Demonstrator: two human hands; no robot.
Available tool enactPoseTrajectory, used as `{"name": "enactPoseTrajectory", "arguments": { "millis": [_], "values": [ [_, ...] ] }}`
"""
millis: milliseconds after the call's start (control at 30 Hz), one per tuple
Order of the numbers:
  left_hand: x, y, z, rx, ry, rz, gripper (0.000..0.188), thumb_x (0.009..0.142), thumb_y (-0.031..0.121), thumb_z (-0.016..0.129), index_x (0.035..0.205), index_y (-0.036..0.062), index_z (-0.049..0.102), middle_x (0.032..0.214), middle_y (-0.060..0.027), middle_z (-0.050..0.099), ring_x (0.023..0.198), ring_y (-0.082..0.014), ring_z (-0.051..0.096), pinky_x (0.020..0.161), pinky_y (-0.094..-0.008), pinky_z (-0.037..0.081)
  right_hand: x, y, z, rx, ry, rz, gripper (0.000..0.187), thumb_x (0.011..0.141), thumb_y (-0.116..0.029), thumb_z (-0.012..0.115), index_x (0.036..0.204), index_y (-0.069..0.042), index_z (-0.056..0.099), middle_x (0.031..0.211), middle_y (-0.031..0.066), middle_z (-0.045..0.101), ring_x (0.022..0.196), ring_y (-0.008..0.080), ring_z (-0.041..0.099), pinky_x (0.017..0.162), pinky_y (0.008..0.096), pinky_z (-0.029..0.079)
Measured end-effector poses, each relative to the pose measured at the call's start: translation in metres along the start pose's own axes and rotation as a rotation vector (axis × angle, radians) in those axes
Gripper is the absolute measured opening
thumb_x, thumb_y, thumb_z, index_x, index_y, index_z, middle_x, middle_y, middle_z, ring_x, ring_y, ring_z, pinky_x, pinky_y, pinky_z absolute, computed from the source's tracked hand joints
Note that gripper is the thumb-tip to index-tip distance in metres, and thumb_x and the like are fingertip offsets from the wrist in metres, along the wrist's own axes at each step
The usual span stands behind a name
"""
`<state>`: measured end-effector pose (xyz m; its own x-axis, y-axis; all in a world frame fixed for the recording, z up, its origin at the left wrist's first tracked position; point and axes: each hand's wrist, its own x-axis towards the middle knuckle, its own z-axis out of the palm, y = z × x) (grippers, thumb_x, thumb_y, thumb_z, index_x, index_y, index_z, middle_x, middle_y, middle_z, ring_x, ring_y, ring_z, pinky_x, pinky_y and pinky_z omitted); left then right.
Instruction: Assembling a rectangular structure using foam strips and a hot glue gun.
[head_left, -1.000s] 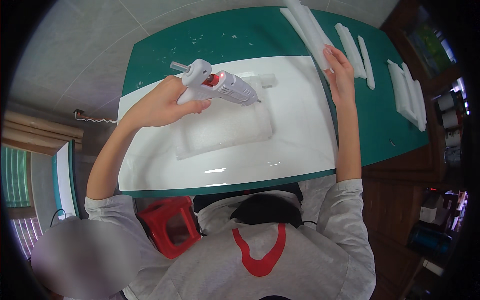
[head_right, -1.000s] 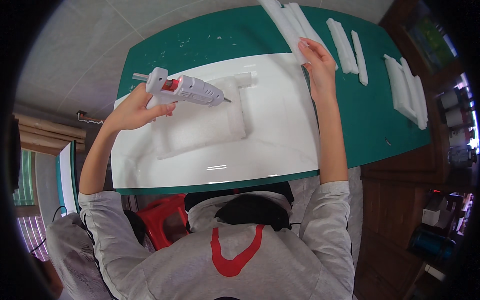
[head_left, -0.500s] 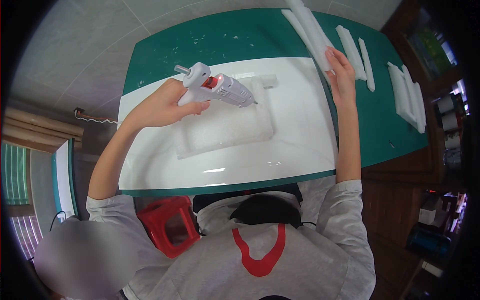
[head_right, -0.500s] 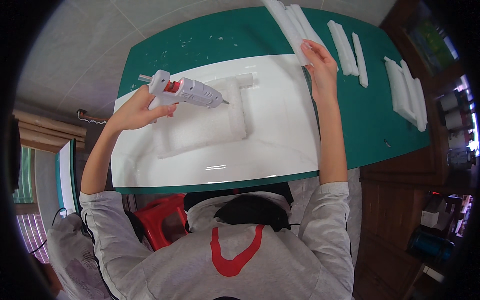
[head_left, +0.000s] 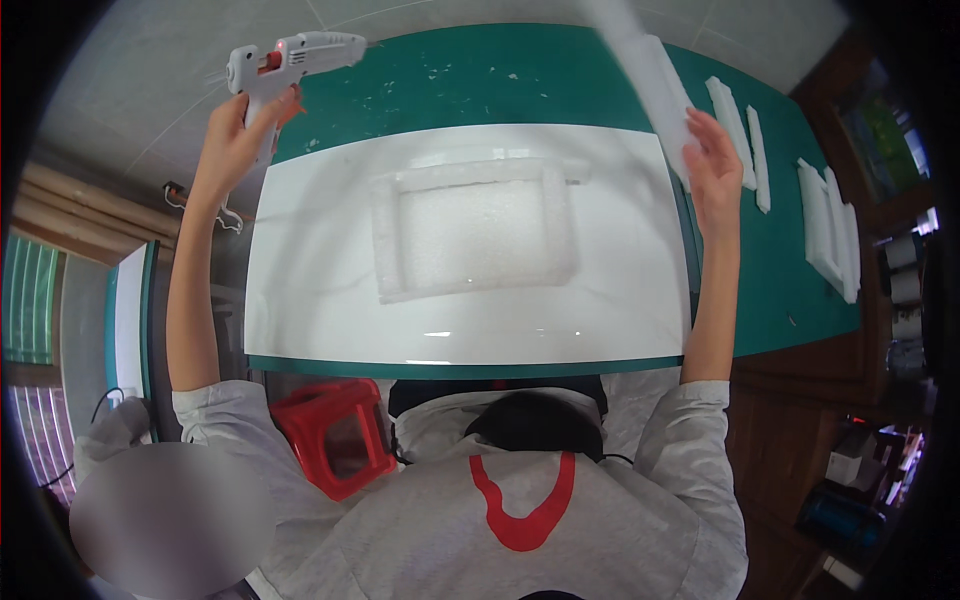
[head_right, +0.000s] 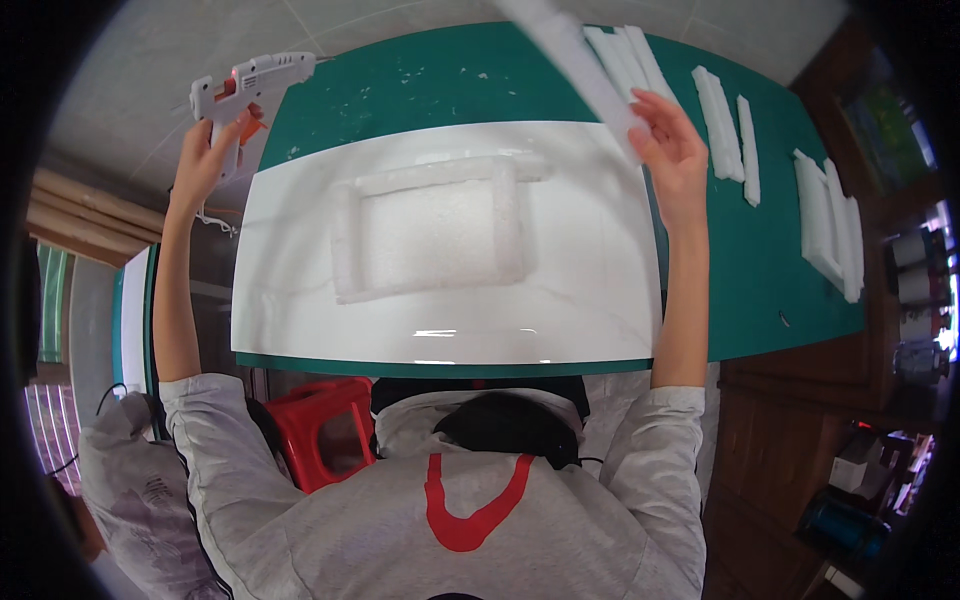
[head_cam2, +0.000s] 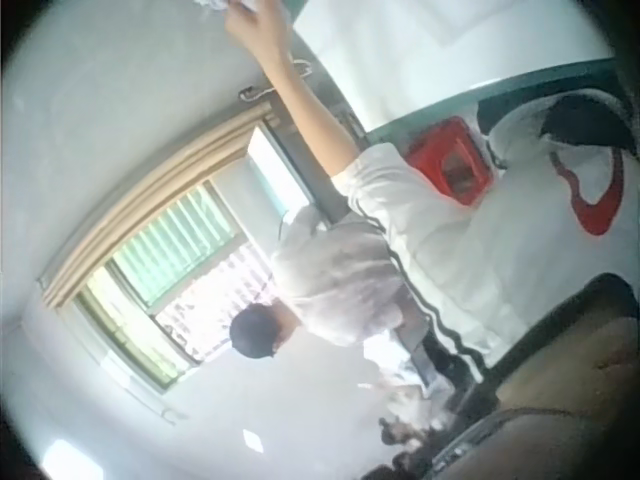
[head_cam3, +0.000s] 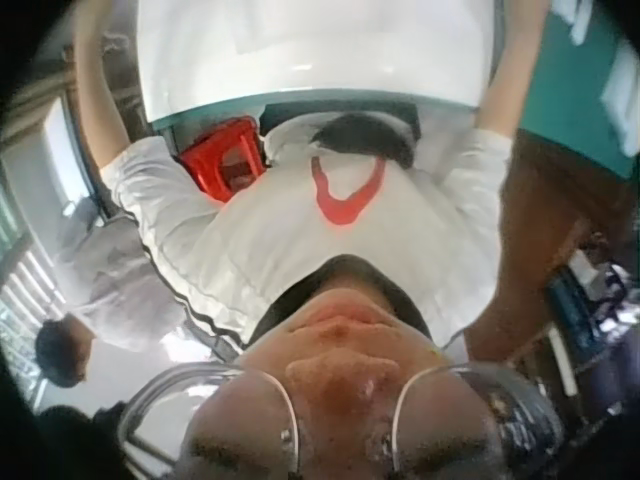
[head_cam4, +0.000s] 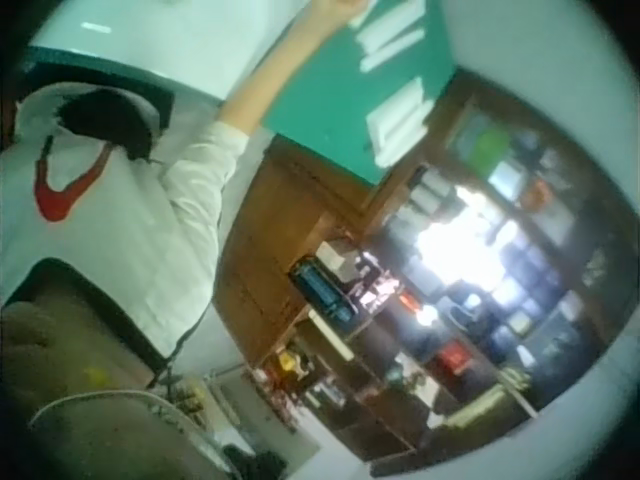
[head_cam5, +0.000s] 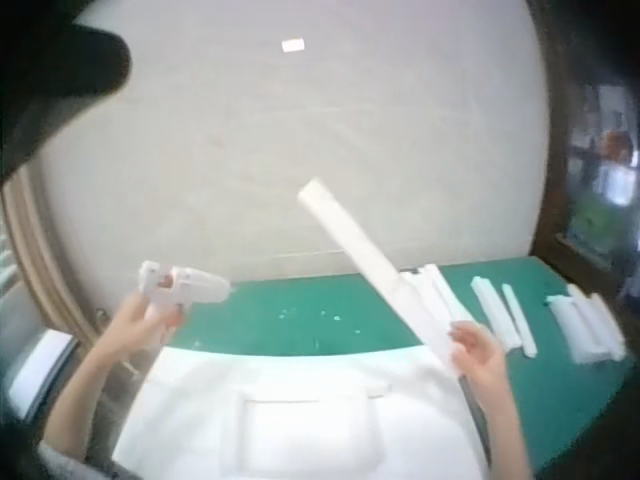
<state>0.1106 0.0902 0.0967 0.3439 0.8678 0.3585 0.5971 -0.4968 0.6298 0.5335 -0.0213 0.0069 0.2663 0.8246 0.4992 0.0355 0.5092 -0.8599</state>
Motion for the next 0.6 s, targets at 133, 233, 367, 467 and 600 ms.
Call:
{"name": "enactPoseTrajectory", "arguments": {
  "millis": [133, 233, 367, 467, 600],
  "values": [
    [0.006, -0.022, -0.003, 0.252, 0.017, -0.014, 0.032, 0.078, 0.029, 0.055, 0.077, -0.0027, 0.057, 0.055, -0.0061, 0.052, 0.050, -0.0094, 0.050, 0.046, -0.0244, 0.037, -0.007, -0.005, 0.015, -0.200, -0.360, -0.151, 0.025, 0.069, -0.001, 0.061, 0.094, -0.004, 0.059, 0.091, 0.0047, 0.055, 0.082, 0.0129, 0.049, 0.071, 0.0231, 0.039],
    [0.016, -0.049, 0.012, 0.315, -0.039, 0.033, 0.033, 0.078, 0.028, 0.056, 0.072, -0.0043, 0.054, 0.049, -0.0094, 0.049, 0.047, -0.0118, 0.050, 0.045, -0.0271, 0.038, -0.015, -0.014, 0.036, -0.428, -0.597, -0.225, 0.022, 0.064, -0.002, 0.064, 0.085, -0.009, 0.064, 0.086, 0.0038, 0.056, 0.080, 0.0157, 0.049, 0.067, 0.0243, 0.041],
    [0.032, -0.048, 0.049, 0.456, -0.105, 0.144, 0.032, 0.077, 0.029, 0.057, 0.075, -0.0028, 0.053, 0.055, -0.0154, 0.053, 0.049, -0.0277, 0.053, 0.049, -0.0343, 0.041, -0.021, -0.017, 0.049, -0.483, -0.640, -0.178, 0.023, 0.063, -0.002, 0.065, 0.084, -0.011, 0.065, 0.085, 0.0028, 0.056, 0.079, 0.0159, 0.049, 0.065, 0.0247, 0.042],
    [0.055, -0.064, 0.082, 0.566, -0.184, 0.239, 0.031, 0.078, 0.030, 0.054, 0.085, -0.0002, 0.049, 0.063, -0.0170, 0.055, 0.057, -0.0330, 0.054, 0.053, -0.0379, 0.042, -0.020, -0.014, 0.051, -0.513, -0.649, -0.177, 0.021, 0.062, 0.000, 0.065, 0.080, -0.008, 0.065, 0.086, 0.0045, 0.056, 0.079, 0.0167, 0.049, 0.066, 0.0250, 0.041],
    [0.075, -0.058, 0.124, 0.528, -0.136, 0.368, 0.032, 0.081, 0.030, 0.049, 0.097, 0.0028, 0.042, 0.069, -0.0172, 0.055, 0.063, -0.0324, 0.054, 0.057, -0.0391, 0.043, -0.020, -0.013, 0.049, -0.548, -0.630, -0.207, 0.024, 0.062, -0.002, 0.065, 0.084, -0.011, 0.066, 0.085, 0.0031, 0.055, 0.076, 0.0154, 0.048, 0.061, 0.0243, 0.041]
  ]
}}
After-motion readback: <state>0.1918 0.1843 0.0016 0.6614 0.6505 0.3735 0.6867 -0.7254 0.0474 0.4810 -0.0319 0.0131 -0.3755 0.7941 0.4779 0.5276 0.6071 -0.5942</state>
